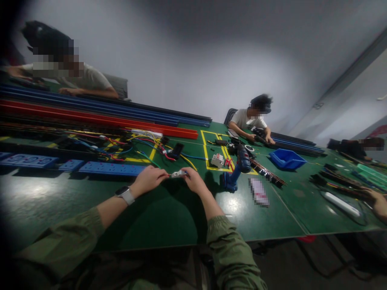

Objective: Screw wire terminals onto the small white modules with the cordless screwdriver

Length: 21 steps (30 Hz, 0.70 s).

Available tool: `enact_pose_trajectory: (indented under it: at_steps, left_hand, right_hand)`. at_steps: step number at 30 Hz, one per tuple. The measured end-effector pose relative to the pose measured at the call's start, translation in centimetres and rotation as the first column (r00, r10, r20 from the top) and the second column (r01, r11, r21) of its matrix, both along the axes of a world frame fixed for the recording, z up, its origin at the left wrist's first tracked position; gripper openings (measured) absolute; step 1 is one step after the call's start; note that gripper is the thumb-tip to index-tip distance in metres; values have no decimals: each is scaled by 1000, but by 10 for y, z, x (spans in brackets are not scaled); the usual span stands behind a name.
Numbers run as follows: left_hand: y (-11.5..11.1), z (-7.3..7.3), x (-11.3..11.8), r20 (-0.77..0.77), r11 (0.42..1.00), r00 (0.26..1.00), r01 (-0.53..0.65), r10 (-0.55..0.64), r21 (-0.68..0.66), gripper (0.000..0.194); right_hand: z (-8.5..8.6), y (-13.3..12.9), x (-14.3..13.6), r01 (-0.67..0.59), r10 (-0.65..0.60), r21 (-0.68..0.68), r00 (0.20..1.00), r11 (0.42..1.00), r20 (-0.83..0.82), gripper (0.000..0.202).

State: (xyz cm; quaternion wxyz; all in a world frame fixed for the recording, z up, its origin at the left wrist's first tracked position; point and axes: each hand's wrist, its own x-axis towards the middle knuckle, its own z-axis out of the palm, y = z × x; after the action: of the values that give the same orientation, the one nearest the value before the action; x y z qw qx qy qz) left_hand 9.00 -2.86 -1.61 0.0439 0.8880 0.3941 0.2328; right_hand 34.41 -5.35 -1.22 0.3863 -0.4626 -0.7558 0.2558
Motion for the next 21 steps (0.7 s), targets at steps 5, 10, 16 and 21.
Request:
enact_pose_trajectory:
  at_steps: [5,10,16,21]
  left_hand:
    - [1,-1,0,-1,1000,1000,8,-8,-8,29]
    - [1,0,0,6,1000,1000,14,-13,-18,29]
    - [1,-1,2,-12,999,999,39,-39,1,25]
    - [3,2,4,-47,996,995,87,-87,15,23]
  right_hand:
    - [1,0,-8,-22,19,45,997,999,77,34]
    - [7,-5,-14,-3,-6,50,984,999,178,37]
    - [25,-15,-17,-7,-22,70,916,998,400,34]
    - [39,-15,-21,6,-54,91,840,996,540,32]
